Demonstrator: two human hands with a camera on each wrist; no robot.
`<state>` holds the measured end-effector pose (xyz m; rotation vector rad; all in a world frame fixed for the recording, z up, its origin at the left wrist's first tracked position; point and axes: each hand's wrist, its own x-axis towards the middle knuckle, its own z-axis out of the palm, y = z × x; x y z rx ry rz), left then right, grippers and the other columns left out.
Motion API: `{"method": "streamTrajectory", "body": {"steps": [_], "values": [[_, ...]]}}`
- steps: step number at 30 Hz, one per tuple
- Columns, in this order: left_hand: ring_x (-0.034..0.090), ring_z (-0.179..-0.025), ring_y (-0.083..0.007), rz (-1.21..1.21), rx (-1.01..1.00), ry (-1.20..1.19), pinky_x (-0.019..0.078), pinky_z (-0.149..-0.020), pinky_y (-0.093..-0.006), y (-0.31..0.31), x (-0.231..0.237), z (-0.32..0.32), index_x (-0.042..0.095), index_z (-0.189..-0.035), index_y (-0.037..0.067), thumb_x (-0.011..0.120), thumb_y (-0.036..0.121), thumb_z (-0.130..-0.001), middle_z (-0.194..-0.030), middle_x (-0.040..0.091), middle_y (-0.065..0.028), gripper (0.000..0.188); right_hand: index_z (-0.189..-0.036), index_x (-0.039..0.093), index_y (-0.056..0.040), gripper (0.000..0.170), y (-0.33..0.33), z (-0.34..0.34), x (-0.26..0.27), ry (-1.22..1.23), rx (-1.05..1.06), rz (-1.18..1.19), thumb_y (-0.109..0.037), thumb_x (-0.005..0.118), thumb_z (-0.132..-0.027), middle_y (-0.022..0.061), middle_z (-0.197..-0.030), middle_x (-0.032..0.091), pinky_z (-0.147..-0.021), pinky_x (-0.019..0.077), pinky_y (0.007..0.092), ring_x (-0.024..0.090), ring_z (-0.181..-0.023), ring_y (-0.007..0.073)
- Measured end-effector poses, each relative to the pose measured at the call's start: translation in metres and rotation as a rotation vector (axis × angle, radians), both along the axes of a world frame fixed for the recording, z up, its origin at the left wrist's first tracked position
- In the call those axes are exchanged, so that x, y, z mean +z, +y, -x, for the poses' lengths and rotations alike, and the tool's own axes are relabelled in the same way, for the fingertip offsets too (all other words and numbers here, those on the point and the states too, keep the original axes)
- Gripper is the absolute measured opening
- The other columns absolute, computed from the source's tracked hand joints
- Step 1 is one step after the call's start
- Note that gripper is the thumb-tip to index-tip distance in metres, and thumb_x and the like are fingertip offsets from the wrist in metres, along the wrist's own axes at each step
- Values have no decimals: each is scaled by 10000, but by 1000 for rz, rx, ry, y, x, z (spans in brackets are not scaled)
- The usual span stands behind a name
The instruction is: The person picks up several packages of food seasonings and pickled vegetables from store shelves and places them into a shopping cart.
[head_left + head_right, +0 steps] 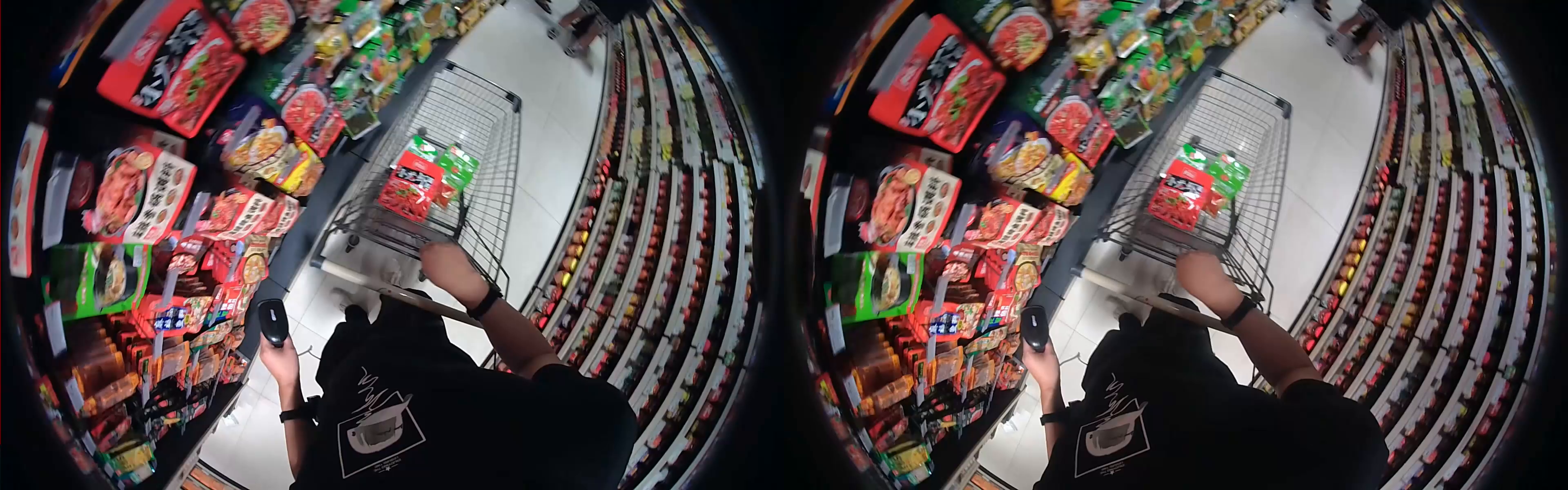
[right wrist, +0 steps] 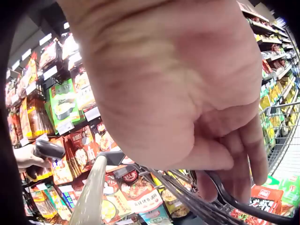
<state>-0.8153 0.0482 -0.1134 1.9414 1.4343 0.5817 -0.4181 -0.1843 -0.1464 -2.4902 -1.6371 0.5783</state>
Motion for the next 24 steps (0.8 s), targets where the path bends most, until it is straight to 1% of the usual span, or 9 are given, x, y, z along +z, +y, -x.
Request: {"method": "streamTrajectory", "body": {"steps": [3, 5, 7, 12, 14, 18, 19, 21, 24], "values": [[782, -877, -334, -39, 45, 82, 603, -825, -421, -1, 3, 27, 725, -1179, -4, 723, -29, -883, -937, 770, -200, 298, -910, 747, -54, 133, 24, -16, 11, 12, 71, 35, -96, 623, -889, 184, -901, 752, -762, 605, 527, 760, -904, 388], [778, -879, -368, 24, 94, 108, 600, -824, -426, 1, 21, 31, 728, -1121, 7, 743, -1, -889, -923, 765, -211, 232, -943, 769, -40, 164, 45, -17, 25, -21, -12, 171, -58, 616, -885, 201, -928, 766, -790, 618, 538, 777, -930, 400], [774, -885, -394, 34, 111, 60, 600, -826, -434, 3, 32, 39, 724, -1073, 3, 763, 27, -899, -936, 770, -220, 181, -1030, 780, -30, 187, 81, -11, 64, -56, 8, 226, -82, 621, -947, 204, -980, 783, -828, 617, 538, 776, -966, 408], [768, -938, -407, -50, 95, 39, 606, -872, -455, 7, 50, 76, 745, -1114, 7, 782, 18, -871, -1018, 786, -213, 246, -1280, 735, 0, 296, 204, 17, 123, 277, 174, -508, -150, 675, -1032, 241, -1070, 780, -879, 615, 486, 770, -1010, 415], [768, -936, -408, -71, 149, 0, 606, -871, -454, 2, 48, 96, 745, -1116, 6, 781, 17, -870, -1015, 785, -214, 248, -1350, 705, 11, 379, 266, 32, 154, 545, 69, -464, -214, 738, -1046, 231, -1123, 773, -883, 601, 437, 754, -1013, 387], [770, -907, -405, -84, 237, -22, 604, -844, -444, -9, 53, 128, 742, -1120, -2, 769, 14, -873, -984, 781, -224, 249, -1512, 598, -30, 561, 375, 53, 163, 614, 35, -884, -304, 776, -1056, 228, -1344, 761, -992, 611, 423, 747, -1247, 338], [773, -899, -403, -98, 261, -34, 603, -835, -440, -13, 54, 134, 740, -1120, -5, 764, 10, -875, -978, 781, -226, 247, -1532, 568, -2, 647, 405, 49, 156, 654, -27, -863, -327, 813, -1030, 250, -1379, 738, -991, 610, 430, 727, -1270, 358], [781, -902, -399, -92, 326, -60, 602, -829, -434, -24, 59, 143, 737, -1118, -9, 758, 1, -875, -980, 783, -230, 244, -1525, 552, 26, 663, 435, 63, 169, 566, -18, -983, -274, 849, -1013, 155, -1221, 760, -989, 605, 342, 743, -1158, 222], [788, -902, -388, -97, 406, -69, 600, -827, -422, -45, 57, 151, 735, -1122, -14, 754, -12, -876, -985, 786, -233, 247, -1431, 592, 33, 581, 450, 75, 186, 838, -57, -871, -244, 866, -1001, 104, -1158, 750, -935, 608, 294, 744, -1099, 162]]}}
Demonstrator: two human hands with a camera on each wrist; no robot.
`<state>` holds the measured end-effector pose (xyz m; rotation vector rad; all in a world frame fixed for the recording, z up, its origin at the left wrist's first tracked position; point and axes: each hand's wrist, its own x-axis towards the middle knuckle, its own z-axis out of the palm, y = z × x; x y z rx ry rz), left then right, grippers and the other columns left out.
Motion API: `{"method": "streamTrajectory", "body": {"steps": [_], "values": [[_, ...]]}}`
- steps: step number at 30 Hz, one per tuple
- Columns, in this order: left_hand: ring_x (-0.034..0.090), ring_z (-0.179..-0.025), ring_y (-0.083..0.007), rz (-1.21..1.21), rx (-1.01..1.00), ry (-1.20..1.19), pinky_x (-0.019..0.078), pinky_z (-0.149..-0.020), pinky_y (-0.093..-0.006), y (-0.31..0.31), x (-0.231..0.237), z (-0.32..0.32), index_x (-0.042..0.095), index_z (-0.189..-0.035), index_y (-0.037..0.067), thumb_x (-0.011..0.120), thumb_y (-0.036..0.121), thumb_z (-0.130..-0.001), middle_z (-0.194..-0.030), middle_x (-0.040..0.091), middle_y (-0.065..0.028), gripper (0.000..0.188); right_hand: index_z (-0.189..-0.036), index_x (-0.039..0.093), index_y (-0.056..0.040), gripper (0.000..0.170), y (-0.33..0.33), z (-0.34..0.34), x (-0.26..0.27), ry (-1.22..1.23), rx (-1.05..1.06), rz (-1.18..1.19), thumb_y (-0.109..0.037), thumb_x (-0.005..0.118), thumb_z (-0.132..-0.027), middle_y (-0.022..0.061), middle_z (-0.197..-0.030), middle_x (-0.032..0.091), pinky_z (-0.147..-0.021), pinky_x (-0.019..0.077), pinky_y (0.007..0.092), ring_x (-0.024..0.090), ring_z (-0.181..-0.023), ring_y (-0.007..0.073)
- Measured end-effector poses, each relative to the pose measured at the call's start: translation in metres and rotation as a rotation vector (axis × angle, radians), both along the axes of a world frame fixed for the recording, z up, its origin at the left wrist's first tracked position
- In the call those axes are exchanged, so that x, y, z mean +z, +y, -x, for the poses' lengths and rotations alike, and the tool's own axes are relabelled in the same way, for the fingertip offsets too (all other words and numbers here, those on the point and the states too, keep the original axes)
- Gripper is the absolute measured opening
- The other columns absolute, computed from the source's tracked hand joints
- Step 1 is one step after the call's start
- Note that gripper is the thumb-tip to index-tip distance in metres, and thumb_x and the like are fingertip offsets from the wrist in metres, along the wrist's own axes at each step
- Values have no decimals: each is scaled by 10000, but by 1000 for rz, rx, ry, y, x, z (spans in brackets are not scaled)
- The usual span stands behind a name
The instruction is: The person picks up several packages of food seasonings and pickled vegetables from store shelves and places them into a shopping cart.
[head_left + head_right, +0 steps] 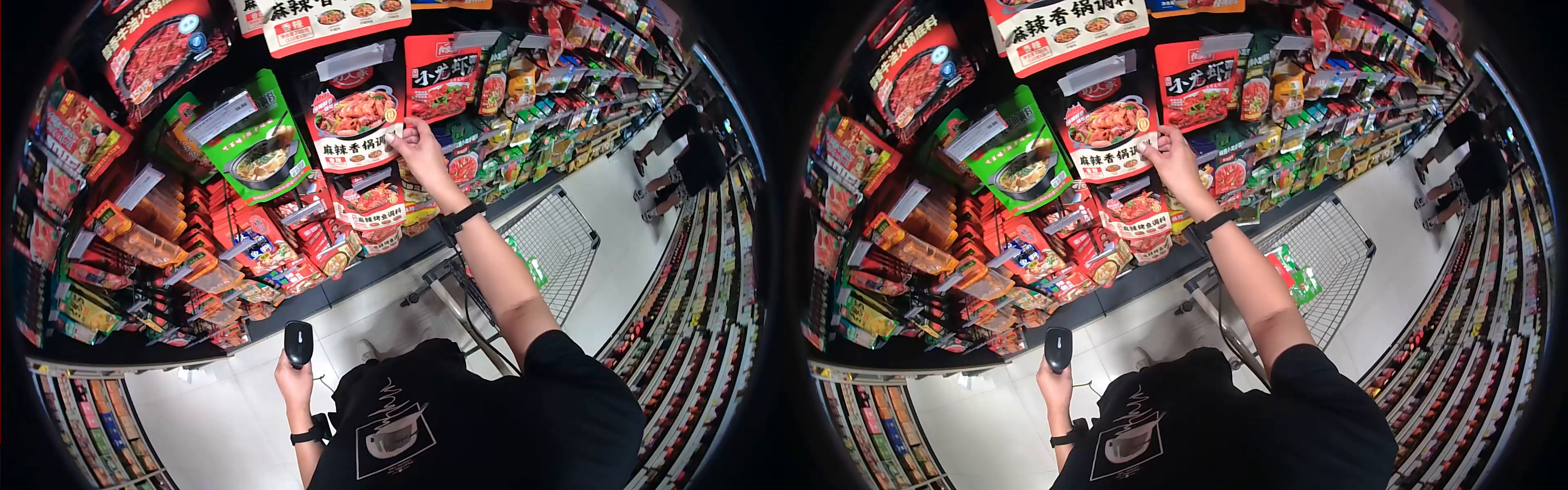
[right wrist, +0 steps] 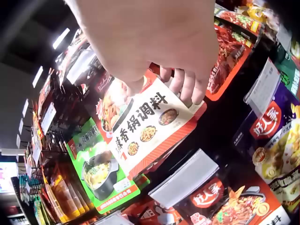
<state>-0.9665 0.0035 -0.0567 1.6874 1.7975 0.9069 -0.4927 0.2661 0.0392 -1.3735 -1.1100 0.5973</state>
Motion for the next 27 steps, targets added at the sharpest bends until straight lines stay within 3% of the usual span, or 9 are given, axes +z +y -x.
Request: {"method": "streamTrajectory", "body": {"steps": [3, 6, 7, 11, 12, 16, 21, 22, 27], "values": [[787, -874, -341, 35, 95, 15, 600, -822, -408, -19, -8, 8, 740, -1131, -10, 758, -13, -885, -981, 793, -222, 247, -1352, 608, 34, 518, 5, 7, -5, -37, -36, -29, -217, 881, -990, 56, -1086, 733, -886, 595, 255, 738, -1043, 111], [784, -841, -302, 65, 141, 5, 600, -802, -402, -34, -10, 1, 745, -1124, -5, 764, -1, -896, -959, 799, -204, 229, -1343, 623, 38, 477, 8, 19, -12, 282, 182, -133, -180, 871, -999, 75, -1103, 774, -865, 575, 238, 720, -982, 92], [780, -830, -305, 73, 127, 9, 598, -795, -402, -38, -11, 0, 744, -1118, -6, 767, 3, -895, -949, 795, -205, 224, -1353, 624, 39, 477, 8, 21, -16, 373, 254, -176, -171, 868, -1002, 79, -1099, 784, -860, 571, 233, 716, -963, 87], [761, -777, -322, 85, 82, 55, 590, -754, -406, -46, -19, 4, 739, -1089, -6, 782, 22, -895, -902, 773, -216, 201, -1360, 689, 46, 395, 14, 21, -19, 283, 273, -30, -192, 795, -1062, 55, -1084, 815, -870, 583, 256, 724, -931, 78], [759, -770, -327, 98, 84, 62, 589, -747, -406, -48, -17, 3, 739, -1086, -6, 783, 25, -894, -896, 771, -218, 199, -1231, 758, 20, 282, 12, 25, -17, 262, 238, -64, -231, 739, -1104, 30, -1070, 807, -817, 567, 280, 701, -914, 69], [756, -750, -351, 31, 106, 36, 583, -719, -404, -49, -24, 6, 738, -1068, -4, 789, 30, -895, -874, 768, -215, 184, -1279, 733, 8, 278, -3, 31, -16, 521, 202, -221, -228, 650, -1157, 31, -1093, 800, -852, 564, 270, 698, -924, 68], [758, -779, -390, 78, 100, 12, 590, -735, -426, -46, -25, 6, 741, -1064, 2, 797, 40, -892, -887, 767, -228, 184, -1246, 734, -3, 273, -39, 21, 10, 413, 118, -170, -245, 634, -1167, 22, -1040, 790, -836, 546, 265, 677, -901, 61], [757, -787, -398, 64, 78, 18, 591, -739, -433, -44, -25, 6, 741, -1064, 4, 798, 44, -892, -888, 766, -231, 185, -1204, 738, 2, 266, -36, 24, 14, 378, 79, -259, -239, 634, -1166, 21, -1019, 791, -808, 544, 264, 672, -873, 59], [746, -831, -437, 70, -19, 36, 591, -758, -471, -26, -28, 9, 726, -1021, 7, 800, 63, -883, -911, 760, -226, 166, -1183, 759, 16, 267, 3, 6, 35, 134, -82, -141, -220, 639, -1151, 27, -938, 790, -727, 536, 299, 660, -770, 71]]}}
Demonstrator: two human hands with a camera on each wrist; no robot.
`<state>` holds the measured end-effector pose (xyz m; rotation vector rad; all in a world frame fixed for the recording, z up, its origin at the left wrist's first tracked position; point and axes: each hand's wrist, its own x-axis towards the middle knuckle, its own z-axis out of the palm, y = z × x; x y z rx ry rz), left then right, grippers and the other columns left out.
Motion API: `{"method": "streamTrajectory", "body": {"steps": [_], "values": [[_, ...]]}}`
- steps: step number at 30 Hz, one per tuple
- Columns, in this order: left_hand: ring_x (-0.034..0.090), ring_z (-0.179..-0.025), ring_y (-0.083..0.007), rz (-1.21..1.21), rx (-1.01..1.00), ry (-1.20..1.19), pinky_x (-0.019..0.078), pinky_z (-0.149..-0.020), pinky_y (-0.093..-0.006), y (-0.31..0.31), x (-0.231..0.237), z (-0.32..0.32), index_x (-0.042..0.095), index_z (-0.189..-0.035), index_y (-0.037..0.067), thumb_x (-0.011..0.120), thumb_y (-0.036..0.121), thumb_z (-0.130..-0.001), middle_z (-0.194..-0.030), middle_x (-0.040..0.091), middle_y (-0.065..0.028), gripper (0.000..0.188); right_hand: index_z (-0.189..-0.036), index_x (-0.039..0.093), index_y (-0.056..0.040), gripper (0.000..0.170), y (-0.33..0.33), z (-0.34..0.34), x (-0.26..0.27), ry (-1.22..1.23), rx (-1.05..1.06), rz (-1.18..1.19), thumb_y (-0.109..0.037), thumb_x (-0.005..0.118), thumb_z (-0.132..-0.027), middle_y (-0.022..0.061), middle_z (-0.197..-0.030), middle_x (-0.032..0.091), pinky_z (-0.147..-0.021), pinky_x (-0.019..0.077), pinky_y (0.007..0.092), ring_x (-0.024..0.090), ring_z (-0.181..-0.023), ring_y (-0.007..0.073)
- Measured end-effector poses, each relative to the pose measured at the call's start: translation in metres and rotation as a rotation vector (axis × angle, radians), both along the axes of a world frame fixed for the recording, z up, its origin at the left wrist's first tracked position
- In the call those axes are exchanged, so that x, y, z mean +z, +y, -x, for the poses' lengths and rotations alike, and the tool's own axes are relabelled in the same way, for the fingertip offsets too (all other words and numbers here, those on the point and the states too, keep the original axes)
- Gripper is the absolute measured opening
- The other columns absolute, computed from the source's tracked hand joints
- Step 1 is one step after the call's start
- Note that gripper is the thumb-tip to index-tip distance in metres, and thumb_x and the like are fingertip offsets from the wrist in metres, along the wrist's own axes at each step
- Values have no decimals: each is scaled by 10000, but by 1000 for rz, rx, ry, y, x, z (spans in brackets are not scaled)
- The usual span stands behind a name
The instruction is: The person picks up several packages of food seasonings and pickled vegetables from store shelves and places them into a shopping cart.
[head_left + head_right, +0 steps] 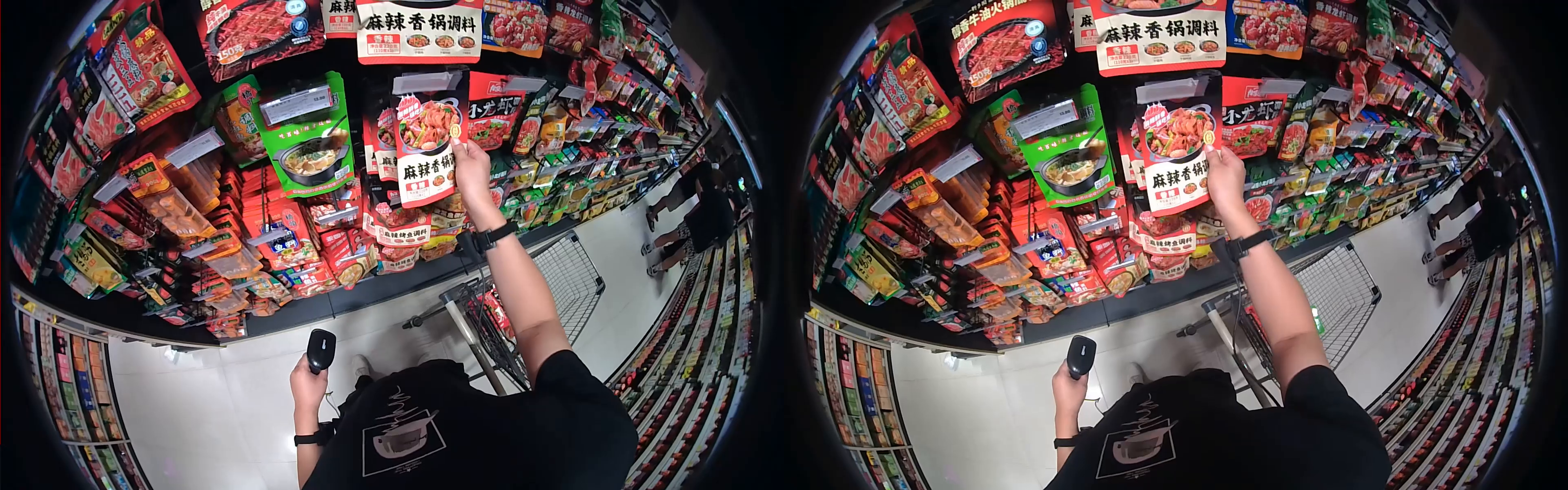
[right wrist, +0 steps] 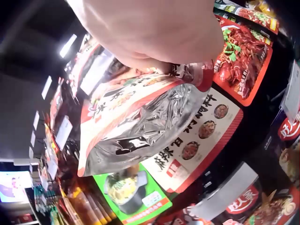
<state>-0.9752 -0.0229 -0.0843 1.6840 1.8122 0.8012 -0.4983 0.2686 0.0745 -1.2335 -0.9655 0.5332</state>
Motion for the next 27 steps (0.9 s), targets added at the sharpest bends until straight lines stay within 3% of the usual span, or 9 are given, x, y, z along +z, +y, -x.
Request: {"method": "streamTrajectory", "body": {"steps": [2, 3, 6, 11, 17, 22, 27], "values": [[741, -844, -447, -22, -6, 7, 590, -767, -481, 7, 1, -1, 721, -1013, 7, 798, 57, -874, -922, 760, -225, 167, -1165, 765, 8, 266, 18, -8, -1, -168, -58, 133, -227, 640, -1148, 24, -898, 784, -670, 529, 317, 652, -713, 77], [739, -851, -452, -30, -7, 12, 590, -772, -485, 8, 1, -1, 718, -1009, 6, 797, 54, -870, -927, 760, -224, 167, -1107, 762, -1, 269, 28, -9, -7, -162, -69, 47, -241, 648, -1143, 14, -849, 765, -597, 505, 333, 628, -642, 89], [737, -868, -463, 9, 7, -6, 591, -780, -491, 10, 6, -2, 717, -1014, 5, 797, 52, -862, -932, 761, -229, 179, -1091, 739, 5, 278, 37, -9, -13, -39, -2, -1, -250, 643, -1149, 4, -834, 745, -566, 490, 329, 615, -622, 88], [740, -878, -471, 22, 35, -15, 595, -785, -492, -2, -14, 13, 723, -1021, 8, 803, 58, -858, -934, 765, -231, 188, -1138, 724, 0, 259, 10, 3, -33, 35, 72, -113, -242, 638, -1165, -9, -953, 751, -786, 511, 250, 597, -853, 30], [754, -858, -462, 22, 55, -20, 602, -771, -483, -11, -30, 28, 739, -1057, 11, 803, 58, -875, -920, 772, -249, 199, -1201, 752, 2, 275, -81, 9, -61, 30, 106, 43, -253, 655, -1158, -11, -1004, 774, -805, 536, 252, 641, -879, 35], [767, -813, -431, 81, -18, 3, 600, -747, -449, -2, -19, 24, 748, -1084, 7, 799, 47, -884, -891, 770, -242, 210, -1243, 735, 31, 288, -189, -59, -130, 191, -141, 137, -231, 656, -1155, 16, -1055, 790, -825, 556, 257, 689, -902, 62], [773, -788, -401, 95, -179, 35, 595, -736, -438, 25, -8, -9, 737, -1068, -8, 798, 49, -894, -876, 765, -244, 193, -1249, 689, -16, 189, -316, -140, -191, 588, -650, 280, -170, 642, -1149, 53, -1017, 760, -641, 584, 284, 708, -785, 128]]}}
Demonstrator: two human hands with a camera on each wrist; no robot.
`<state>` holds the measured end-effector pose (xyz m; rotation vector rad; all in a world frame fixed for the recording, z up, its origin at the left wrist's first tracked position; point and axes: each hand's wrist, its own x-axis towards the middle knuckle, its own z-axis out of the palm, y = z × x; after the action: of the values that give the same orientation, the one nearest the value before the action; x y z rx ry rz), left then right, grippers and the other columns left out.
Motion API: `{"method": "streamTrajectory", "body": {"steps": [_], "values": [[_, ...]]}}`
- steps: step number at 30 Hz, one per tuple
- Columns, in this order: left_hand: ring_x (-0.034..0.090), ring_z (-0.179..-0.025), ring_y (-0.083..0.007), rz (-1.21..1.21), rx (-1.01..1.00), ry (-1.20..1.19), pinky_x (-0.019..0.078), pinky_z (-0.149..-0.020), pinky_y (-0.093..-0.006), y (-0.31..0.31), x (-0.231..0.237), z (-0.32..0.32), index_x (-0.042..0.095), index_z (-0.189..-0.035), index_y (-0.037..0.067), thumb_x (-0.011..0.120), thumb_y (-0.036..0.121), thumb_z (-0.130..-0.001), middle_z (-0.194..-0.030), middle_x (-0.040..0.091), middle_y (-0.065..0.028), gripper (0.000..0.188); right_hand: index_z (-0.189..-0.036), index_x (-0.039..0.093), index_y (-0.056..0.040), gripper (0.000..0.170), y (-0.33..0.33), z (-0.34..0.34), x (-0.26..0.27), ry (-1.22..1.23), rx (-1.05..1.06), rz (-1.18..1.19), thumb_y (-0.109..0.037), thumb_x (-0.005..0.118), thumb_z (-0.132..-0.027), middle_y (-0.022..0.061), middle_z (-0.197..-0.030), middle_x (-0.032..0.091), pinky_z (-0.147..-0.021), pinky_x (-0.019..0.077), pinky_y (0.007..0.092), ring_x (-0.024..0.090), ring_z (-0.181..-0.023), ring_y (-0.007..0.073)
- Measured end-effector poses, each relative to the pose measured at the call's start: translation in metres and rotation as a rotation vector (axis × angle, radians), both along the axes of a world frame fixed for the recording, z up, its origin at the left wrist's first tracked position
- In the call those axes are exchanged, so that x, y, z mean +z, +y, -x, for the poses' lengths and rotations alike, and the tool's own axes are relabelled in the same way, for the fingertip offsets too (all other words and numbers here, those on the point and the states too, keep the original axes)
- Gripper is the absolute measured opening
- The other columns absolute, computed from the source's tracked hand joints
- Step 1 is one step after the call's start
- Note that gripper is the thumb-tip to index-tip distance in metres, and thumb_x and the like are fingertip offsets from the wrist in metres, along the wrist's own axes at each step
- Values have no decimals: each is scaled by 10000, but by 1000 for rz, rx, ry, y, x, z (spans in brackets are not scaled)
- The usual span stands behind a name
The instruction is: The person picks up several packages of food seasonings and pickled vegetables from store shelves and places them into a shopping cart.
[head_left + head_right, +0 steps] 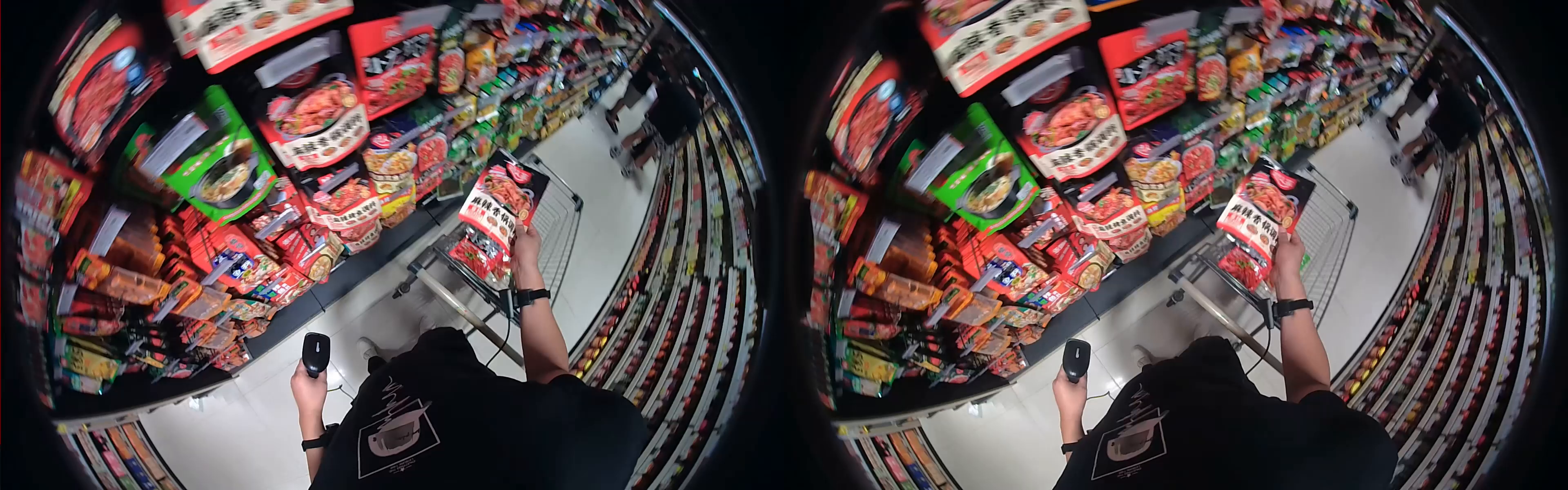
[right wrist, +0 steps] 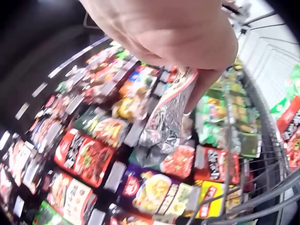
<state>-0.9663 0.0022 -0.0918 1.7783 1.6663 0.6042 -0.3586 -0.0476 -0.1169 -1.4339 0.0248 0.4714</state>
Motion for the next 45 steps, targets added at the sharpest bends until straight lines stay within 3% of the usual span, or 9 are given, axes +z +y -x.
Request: {"method": "streamTrajectory", "body": {"steps": [11, 18, 21, 23, 28, 32, 33, 39, 45], "values": [[780, -800, -332, 66, -268, 112, 594, -760, -402, 15, 38, -101, 741, -1126, -18, 757, -6, -888, -920, 780, -225, 238, -1187, 665, -43, 146, -174, -121, -305, 487, -253, 281, -171, 626, -1128, 109, -880, 713, -545, 582, 363, 737, -799, 266], [783, -823, -336, 129, -281, 149, 597, -777, -399, -7, 43, -139, 738, -1130, -19, 755, -29, -869, -924, 782, -219, 262, -1152, 672, -20, 221, -169, -138, -294, 404, -191, 371, -240, 653, -1129, 131, -963, 738, -642, 630, 444, 740, -801, 301], [784, -829, -344, 169, -246, 161, 599, -785, -399, -20, 41, -149, 728, -1108, -21, 752, -44, -855, -931, 781, -222, 255, -1164, 647, -35, 230, -191, -183, -375, 292, -24, 415, -264, 634, -1145, 120, -952, 697, -645, 640, 452, 690, -702, 278], [784, -832, -347, 227, -238, 207, 599, -789, -398, -26, 46, -155, 726, -1101, -22, 754, -44, -851, -930, 778, -226, 252, -1164, 696, -3, 447, -166, -174, -282, 649, -231, 281, -441, 691, -1075, 218, -999, 766, -862, 643, 517, 788, -934, 381], [784, -839, -358, 159, -267, 175, 596, -785, -400, -37, 42, -167, 722, -1089, -21, 762, -34, -852, -926, 769, -232, 241, -1242, 735, -56, 344, -180, -209, -328, 156, 225, 842, -348, 624, -1098, 91, -980, 743, -661, 605, 406, 689, -741, 245], [779, -850, -390, 145, -316, 163, 599, -788, -413, -42, 43, -171, 722, -1091, -17, 769, -30, -851, -930, 769, -236, 245, -1085, 801, -24, 405, -161, -143, -230, 78, 356, 634, -400, 658, -1040, 169, -850, 776, -726, 602, 451, 795, -767, 293], [776, -861, -413, 145, -333, 171, 605, -792, -428, -42, 44, -172, 724, -1086, -10, 779, -19, -845, -930, 770, -238, 247, -1120, 807, -52, 376, -170, -147, -269, -99, 591, 689, -394, 673, -1042, 179, -883, 789, -775, 610, 435, 808, -850, 317], [758, -870, -438, 85, -385, 96, 604, -782, -462, -47, 40, -155, 722, -1079, 12, 790, 27, -850, -941, 766, -235, 239, -1236, 756, -21, 249, -153, 14, -23, -690, 723, 688, -111, 683, -1015, 243, -1197, 770, -957, 591, 515, 735, -1113, 452], [753, -860, -434, 60, -277, 14, 599, -780, -457, -76, 38, -116, 726, -1032, 10, 789, 18, -847, -930, 764, -222, 196, -1326, 710, -52, 325, -127, 113, 23, -1014, 822, 470, -185, 713, -1029, 221, -1174, 748, -932, 597, 513, 732, -1078, 448]]}}
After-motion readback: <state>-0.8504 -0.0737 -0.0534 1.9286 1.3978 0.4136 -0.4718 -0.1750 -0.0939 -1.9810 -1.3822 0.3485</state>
